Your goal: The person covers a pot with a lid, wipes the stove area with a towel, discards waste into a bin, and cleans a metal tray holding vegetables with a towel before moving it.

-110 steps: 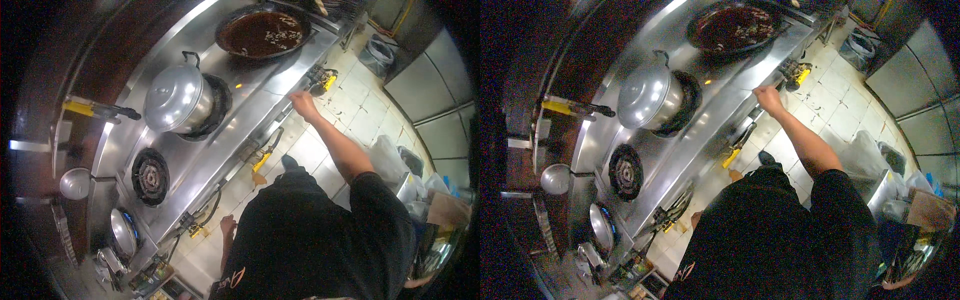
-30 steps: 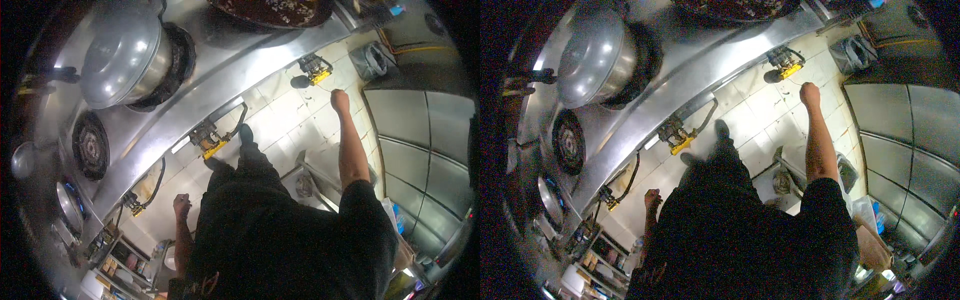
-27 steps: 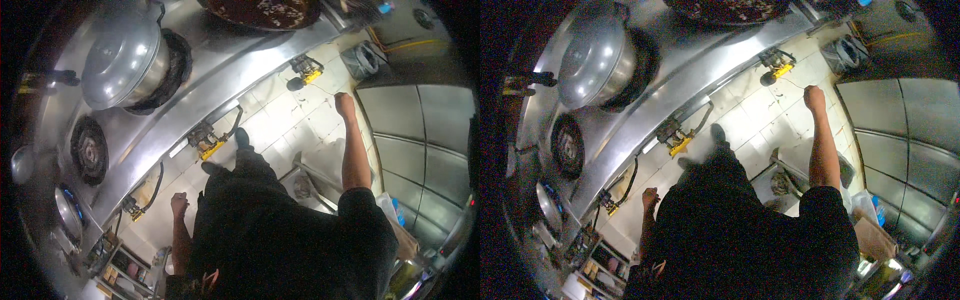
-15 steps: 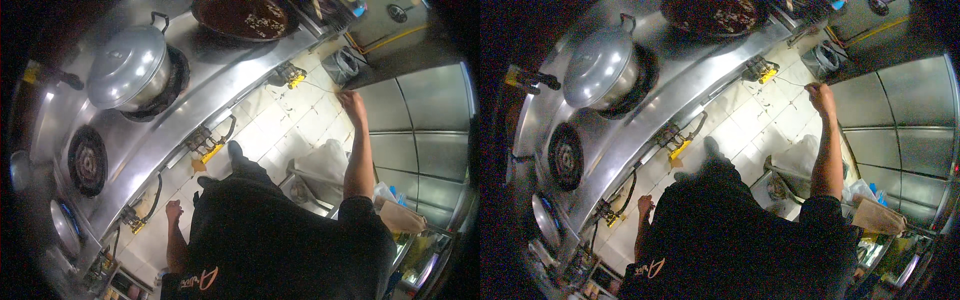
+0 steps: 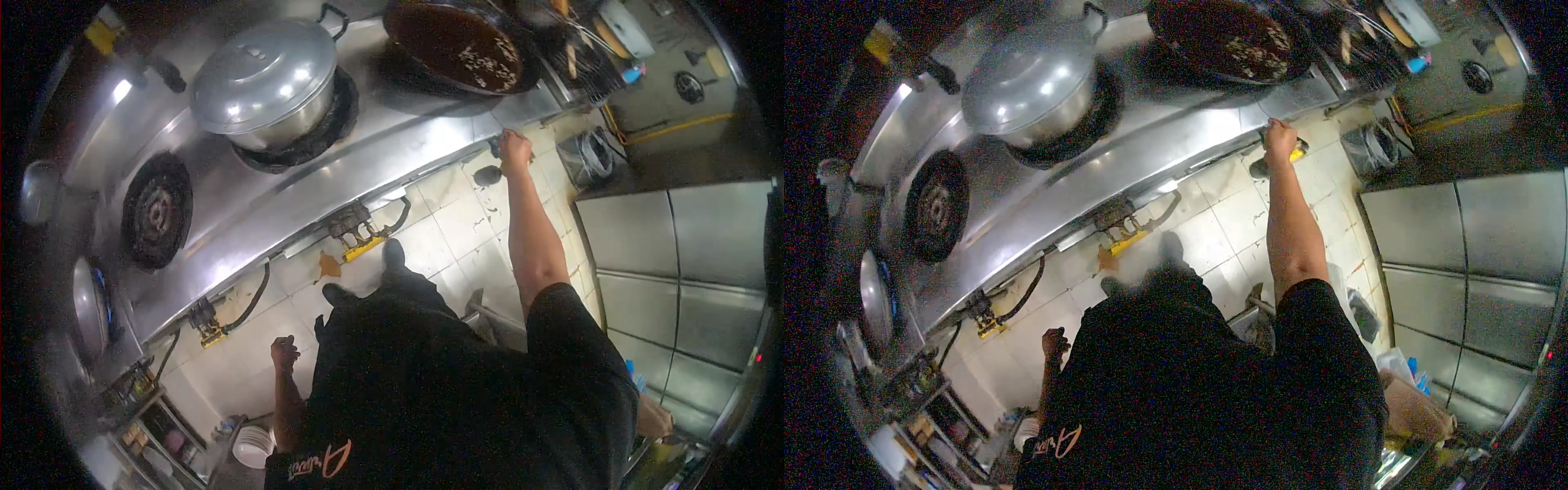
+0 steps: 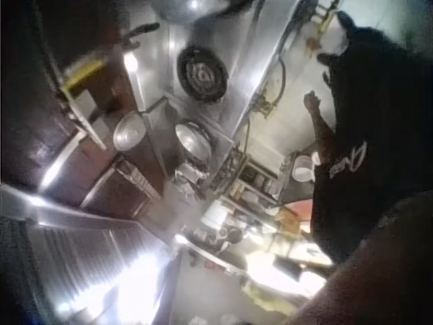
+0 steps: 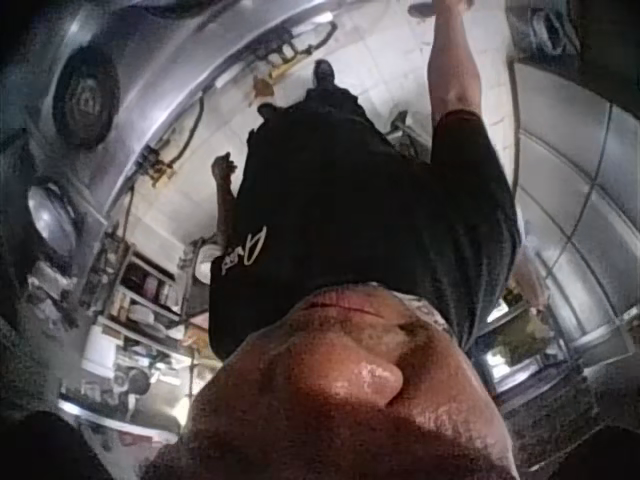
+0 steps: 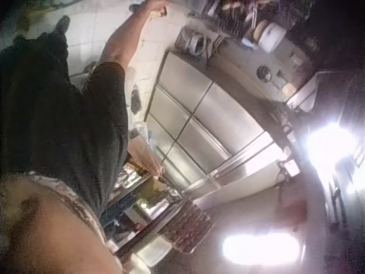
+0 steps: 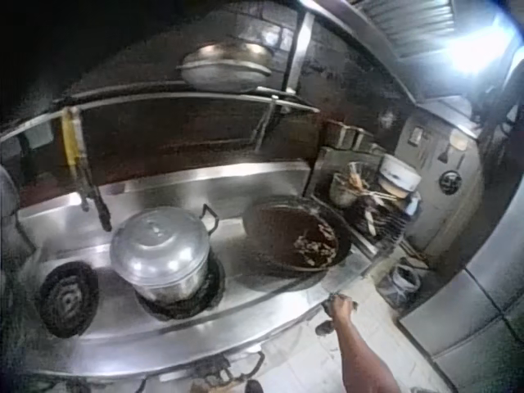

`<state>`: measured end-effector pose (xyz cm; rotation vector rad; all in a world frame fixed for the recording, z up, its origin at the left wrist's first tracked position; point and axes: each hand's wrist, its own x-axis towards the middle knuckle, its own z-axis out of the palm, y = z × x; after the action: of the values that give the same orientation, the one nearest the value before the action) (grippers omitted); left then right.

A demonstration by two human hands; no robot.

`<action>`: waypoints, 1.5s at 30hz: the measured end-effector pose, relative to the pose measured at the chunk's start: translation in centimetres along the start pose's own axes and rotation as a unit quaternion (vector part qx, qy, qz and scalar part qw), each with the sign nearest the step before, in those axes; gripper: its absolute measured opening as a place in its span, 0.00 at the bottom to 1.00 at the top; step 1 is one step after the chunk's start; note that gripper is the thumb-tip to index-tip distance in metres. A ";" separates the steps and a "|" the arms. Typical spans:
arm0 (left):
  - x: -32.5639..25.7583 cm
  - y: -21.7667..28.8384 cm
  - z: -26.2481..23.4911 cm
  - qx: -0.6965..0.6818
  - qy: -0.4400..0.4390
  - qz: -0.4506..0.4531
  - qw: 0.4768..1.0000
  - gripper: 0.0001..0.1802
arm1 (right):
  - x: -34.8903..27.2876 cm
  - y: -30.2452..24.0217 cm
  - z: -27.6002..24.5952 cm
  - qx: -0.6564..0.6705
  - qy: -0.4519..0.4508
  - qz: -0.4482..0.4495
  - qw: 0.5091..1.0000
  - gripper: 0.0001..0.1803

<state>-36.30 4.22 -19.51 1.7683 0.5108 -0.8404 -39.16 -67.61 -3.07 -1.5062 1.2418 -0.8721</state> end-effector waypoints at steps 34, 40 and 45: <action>1.6 -1.9 0.8 0.019 0.018 -0.017 0.999 0.14 | -12.5 -5.3 -2.8 0.020 -0.148 0.039 0.988 0.13; 0.5 -5.0 -0.3 0.003 0.016 -0.039 0.999 0.14 | -14.7 -5.6 2.4 -0.033 -0.231 0.063 0.970 0.13; -0.9 -6.2 -0.5 -0.016 0.037 -0.067 0.997 0.14 | -16.1 -5.3 7.0 -0.008 -0.300 0.042 0.953 0.14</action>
<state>-41.05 6.85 -22.70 1.7558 0.6946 -0.8582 -34.72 -50.18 0.80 -1.5591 0.8498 -0.3032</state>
